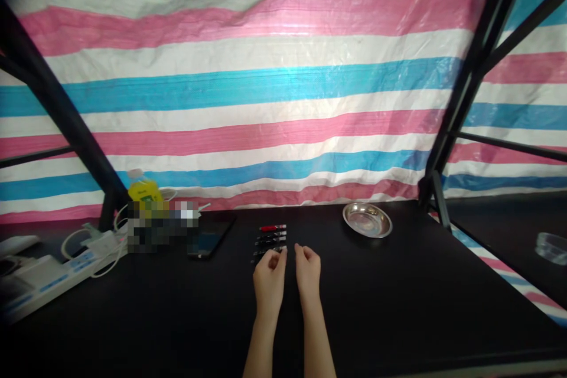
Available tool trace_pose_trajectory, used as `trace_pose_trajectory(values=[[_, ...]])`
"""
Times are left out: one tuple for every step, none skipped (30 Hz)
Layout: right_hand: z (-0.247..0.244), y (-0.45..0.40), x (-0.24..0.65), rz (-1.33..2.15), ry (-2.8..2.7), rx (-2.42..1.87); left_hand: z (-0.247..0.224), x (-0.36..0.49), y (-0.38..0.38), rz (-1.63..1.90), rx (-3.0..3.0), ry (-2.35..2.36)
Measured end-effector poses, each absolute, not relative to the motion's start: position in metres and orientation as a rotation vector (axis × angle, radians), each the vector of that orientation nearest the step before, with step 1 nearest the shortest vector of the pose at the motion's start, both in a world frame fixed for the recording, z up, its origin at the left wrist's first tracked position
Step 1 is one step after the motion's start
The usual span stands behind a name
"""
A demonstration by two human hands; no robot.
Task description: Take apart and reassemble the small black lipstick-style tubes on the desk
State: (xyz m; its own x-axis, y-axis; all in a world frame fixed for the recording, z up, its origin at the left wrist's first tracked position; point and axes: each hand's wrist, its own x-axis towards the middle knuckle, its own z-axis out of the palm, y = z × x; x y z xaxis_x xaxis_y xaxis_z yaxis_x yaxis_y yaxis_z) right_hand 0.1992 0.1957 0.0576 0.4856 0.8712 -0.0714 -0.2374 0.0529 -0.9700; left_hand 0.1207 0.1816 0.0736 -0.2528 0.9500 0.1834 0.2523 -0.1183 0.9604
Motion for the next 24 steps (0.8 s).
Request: trace_pose_trajectory(values=[[0.058, 0.196, 0.197, 0.958, -0.628, -1.218, 0.072, 0.123, 0.183, 1.436, 1.355, 1.52], [0.058, 0.197, 0.194, 0.985, -0.608, -1.193, 0.07, 0.124, 0.183, 1.466, 1.343, 1.509], [0.059, 0.198, 0.191, 1.009, -0.598, -1.164, 0.068, 0.125, 0.184, 1.496, 1.324, 1.497], [0.059, 0.198, 0.189, 1.033, -0.608, -1.137, 0.066, 0.126, 0.185, 1.523, 1.296, 1.487], [0.06, 0.198, 0.188, 1.045, -0.621, -1.122, 0.064, 0.127, 0.185, 1.546, 1.265, 1.476], [0.06, 0.198, 0.186, 1.045, -0.631, -1.113, 0.063, 0.128, 0.186, 1.561, 1.238, 1.458], [0.06, 0.197, 0.185, 1.042, -0.642, -1.108, 0.062, 0.129, 0.186, 1.571, 1.216, 1.435], [0.06, 0.196, 0.184, 1.039, -0.646, -1.103, 0.062, 0.129, 0.185, 1.574, 1.201, 1.407], [0.06, 0.195, 0.183, 1.041, -0.647, -1.096, 0.063, 0.13, 0.185, 1.572, 1.188, 1.385], [0.059, 0.194, 0.182, 1.046, -0.647, -1.09, 0.063, 0.131, 0.184, 1.565, 1.177, 1.372], [0.058, 0.193, 0.181, 1.054, -0.647, -1.087, 0.063, 0.132, 0.183, 1.559, 1.168, 1.37], [0.057, 0.192, 0.18, 1.061, -0.646, -1.085, 0.064, 0.133, 0.183, 1.557, 1.159, 1.377], [0.055, 0.192, 0.179, 1.067, -0.645, -1.083, 0.064, 0.134, 0.183, 1.561, 1.151, 1.389], [0.053, 0.191, 0.177, 1.071, -0.646, -1.08, 0.064, 0.134, 0.183, 1.569, 1.149, 1.4], [0.051, 0.192, 0.176, 1.069, -0.646, -1.078, 0.064, 0.134, 0.183, 1.576, 1.155, 1.412], [0.049, 0.192, 0.175, 1.063, -0.644, -1.076, 0.063, 0.134, 0.184, 1.581, 1.169, 1.427], [0.048, 0.192, 0.174, 1.057, -0.64, -1.073, 0.063, 0.133, 0.184, 1.58, 1.184, 1.444], [0.047, 0.192, 0.174, 1.052, -0.633, -1.073, 0.063, 0.132, 0.184, 1.573, 1.2, 1.466], [0.047, 0.192, 0.173, 1.053, -0.627, -1.075, 0.063, 0.131, 0.184, 1.563, 1.213, 1.481], [0.048, 0.192, 0.172, 1.057, -0.624, -1.075, 0.064, 0.13, 0.183, 1.552, 1.224, 1.48], [0.049, 0.192, 0.172, 1.063, -0.622, -1.072, 0.065, 0.129, 0.182, 1.54, 1.229, 1.463], [0.051, 0.191, 0.171, 1.065, -0.622, -1.066, 0.067, 0.129, 0.181, 1.534, 1.229, 1.432], [0.053, 0.191, 0.17, 1.058, -0.626, -1.058, 0.069, 0.129, 0.18, 1.536, 1.224, 1.391], [0.055, 0.19, 0.17, 1.043, -0.634, -1.051, 0.071, 0.129, 0.178, 1.55, 1.213, 1.351]])
